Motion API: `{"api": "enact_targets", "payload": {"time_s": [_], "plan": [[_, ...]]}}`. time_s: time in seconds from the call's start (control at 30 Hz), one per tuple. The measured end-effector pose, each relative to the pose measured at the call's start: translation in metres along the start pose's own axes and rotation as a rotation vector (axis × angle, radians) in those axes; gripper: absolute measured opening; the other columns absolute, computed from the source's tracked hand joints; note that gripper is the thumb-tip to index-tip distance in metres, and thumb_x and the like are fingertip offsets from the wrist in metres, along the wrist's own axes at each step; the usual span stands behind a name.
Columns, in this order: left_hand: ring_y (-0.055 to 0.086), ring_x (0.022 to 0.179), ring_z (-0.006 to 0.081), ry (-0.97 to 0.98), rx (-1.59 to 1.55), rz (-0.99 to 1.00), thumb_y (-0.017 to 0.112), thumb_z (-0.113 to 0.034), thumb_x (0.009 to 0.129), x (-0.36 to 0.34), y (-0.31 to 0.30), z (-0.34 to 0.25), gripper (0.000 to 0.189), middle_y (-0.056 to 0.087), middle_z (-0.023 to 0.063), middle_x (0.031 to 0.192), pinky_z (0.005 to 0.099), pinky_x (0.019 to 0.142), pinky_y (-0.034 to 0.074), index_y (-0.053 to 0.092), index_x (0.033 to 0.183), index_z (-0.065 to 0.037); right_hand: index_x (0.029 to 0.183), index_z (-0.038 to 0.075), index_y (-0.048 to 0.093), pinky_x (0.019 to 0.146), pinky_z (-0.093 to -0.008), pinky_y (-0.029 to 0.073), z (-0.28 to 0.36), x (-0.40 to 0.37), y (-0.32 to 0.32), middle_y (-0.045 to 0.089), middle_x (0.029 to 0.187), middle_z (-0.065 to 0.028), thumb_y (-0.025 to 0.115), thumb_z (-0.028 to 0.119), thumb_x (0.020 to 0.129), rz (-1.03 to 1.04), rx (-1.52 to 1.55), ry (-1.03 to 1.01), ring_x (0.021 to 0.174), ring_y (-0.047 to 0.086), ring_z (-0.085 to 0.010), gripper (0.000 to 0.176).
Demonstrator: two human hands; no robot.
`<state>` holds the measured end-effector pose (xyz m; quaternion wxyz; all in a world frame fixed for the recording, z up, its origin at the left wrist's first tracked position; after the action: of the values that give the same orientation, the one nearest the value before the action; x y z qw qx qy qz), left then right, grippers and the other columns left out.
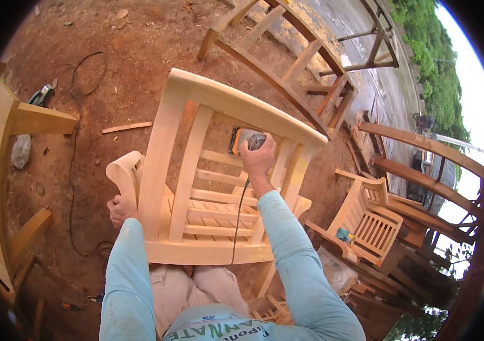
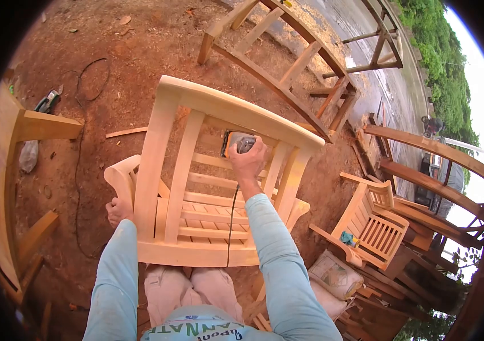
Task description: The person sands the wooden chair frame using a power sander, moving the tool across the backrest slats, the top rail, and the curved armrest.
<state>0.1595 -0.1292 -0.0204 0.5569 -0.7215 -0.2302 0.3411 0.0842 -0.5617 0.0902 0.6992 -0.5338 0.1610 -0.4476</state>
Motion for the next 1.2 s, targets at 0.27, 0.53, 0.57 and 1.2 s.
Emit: {"api": "enact_targets", "payload": {"time_s": [0.27,0.53,0.57,1.2], "plan": [[0.073,0.096,0.044,-0.014,-0.009,0.008,0.05,-0.04,0.088,0.001,0.001,0.003,0.04,0.078,0.0187,0.101,0.0568,0.086,0.053,0.077,0.101,-0.013,0.135,0.002,0.052,0.089,-0.0528,0.056,0.013,0.003,0.002,0.06,0.12,-0.0212,0.081,0.031,0.075,0.014,0.018,0.058,0.107,0.066,-0.0415,0.073],[0.071,0.104,0.0456,-0.033,-0.006,0.084,0.047,-0.042,0.09,0.001,-0.006,-0.001,0.044,0.077,0.0198,0.11,0.0557,0.092,0.054,0.076,0.109,-0.015,0.136,0.003,0.05,0.088,-0.0522,0.056,0.028,0.003,0.003,0.06,0.118,-0.0201,0.081,0.031,0.076,0.019,0.01,0.079,0.105,0.066,-0.0403,0.073],[0.071,0.105,0.0455,-0.034,-0.009,0.087,0.047,-0.043,0.09,0.001,-0.005,0.0,0.044,0.077,0.0198,0.11,0.0557,0.092,0.054,0.076,0.109,-0.015,0.136,0.003,0.05,0.088,-0.0523,0.056,0.031,0.005,0.003,0.06,0.118,-0.0201,0.081,0.031,0.076,0.013,0.007,0.084,0.106,0.066,-0.0404,0.073],[0.073,0.086,0.0436,0.011,-0.024,-0.073,0.053,-0.037,0.086,-0.001,0.003,0.002,0.032,0.078,0.0169,0.09,0.0571,0.076,0.055,0.075,0.09,-0.015,0.136,0.004,0.051,0.089,-0.0535,0.056,0.044,-0.01,0.012,0.058,0.122,-0.0207,0.08,0.032,0.077,0.064,0.016,0.062,0.107,0.066,-0.0418,0.072]]}}
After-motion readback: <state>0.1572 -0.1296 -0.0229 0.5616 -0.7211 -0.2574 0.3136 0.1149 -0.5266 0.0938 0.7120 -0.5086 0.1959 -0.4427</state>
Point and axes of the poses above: each hand's wrist, its own x-axis towards the middle knuckle, its own y-axis out of the palm, z = x × y, the point moved 2 cm from there along x, towards the middle knuckle
